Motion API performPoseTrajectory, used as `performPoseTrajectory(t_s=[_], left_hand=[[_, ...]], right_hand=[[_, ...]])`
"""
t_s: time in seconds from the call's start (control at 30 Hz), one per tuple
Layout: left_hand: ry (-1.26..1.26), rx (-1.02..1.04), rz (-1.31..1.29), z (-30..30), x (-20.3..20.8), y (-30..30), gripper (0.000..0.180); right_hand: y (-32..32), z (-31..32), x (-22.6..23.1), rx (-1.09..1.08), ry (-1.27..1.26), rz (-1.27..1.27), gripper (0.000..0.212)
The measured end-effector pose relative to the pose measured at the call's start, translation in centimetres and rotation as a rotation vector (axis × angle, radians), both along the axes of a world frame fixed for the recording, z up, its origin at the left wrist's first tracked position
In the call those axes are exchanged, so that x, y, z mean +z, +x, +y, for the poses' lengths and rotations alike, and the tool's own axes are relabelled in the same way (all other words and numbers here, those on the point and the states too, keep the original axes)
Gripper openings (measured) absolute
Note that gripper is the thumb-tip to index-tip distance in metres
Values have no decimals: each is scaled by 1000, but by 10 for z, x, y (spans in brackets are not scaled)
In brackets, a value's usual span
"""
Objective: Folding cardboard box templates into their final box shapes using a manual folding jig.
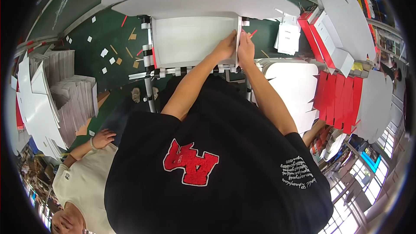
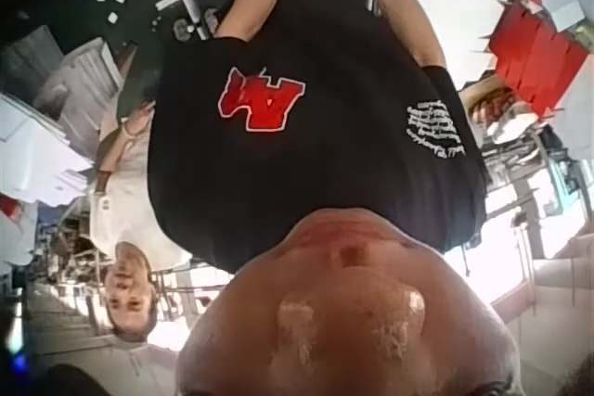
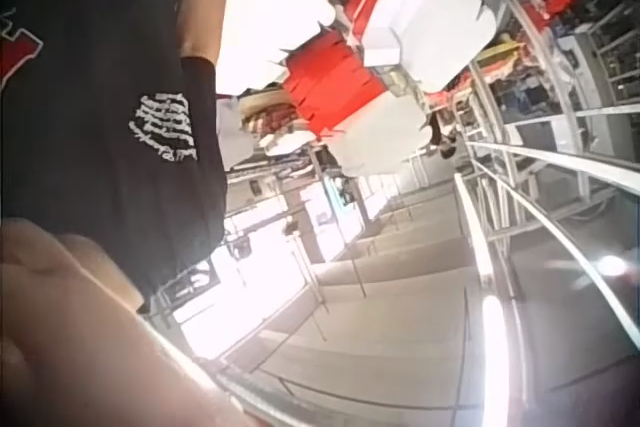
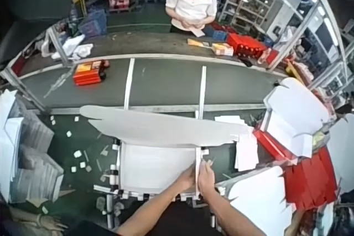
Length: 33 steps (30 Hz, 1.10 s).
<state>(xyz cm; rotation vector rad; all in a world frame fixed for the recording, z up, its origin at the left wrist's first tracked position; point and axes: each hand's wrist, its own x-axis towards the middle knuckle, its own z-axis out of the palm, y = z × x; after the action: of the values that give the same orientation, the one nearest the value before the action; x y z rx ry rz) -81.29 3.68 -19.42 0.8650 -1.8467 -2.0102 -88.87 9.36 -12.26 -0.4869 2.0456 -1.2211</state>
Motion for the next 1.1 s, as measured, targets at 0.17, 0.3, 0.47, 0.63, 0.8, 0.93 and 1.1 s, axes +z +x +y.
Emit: performPoseTrajectory(t_s=[0.17, 0.3, 0.47, 0.63, 0.8, 0.93, 1.1], left_hand=[[209, -53, 31, -4, -16, 14, 41], [-327, -170, -486, -13, 46, 66, 28], [-1113, 612, -688, -46, 121, 152, 35], [-833, 550, -823, -76, 78, 221, 27], [-899, 427, -913, -85, 68, 206, 21], [-892, 460, -957, -83, 66, 203, 21], [-973, 439, -1007, -81, 67, 198, 20]], right_hand=[[17, -11, 5, -14, 13, 274, 43], [28, -13, -5, -7, 64, 682, 34], [6, -11, -1, 165, 156, 704, 32], [-23, -12, 21, 472, 258, 471, 49], [-20, -8, 26, 533, 356, 619, 59], [2, -4, 16, 319, 370, 764, 64], [-7, -23, -7, 352, 662, 884, 47]])
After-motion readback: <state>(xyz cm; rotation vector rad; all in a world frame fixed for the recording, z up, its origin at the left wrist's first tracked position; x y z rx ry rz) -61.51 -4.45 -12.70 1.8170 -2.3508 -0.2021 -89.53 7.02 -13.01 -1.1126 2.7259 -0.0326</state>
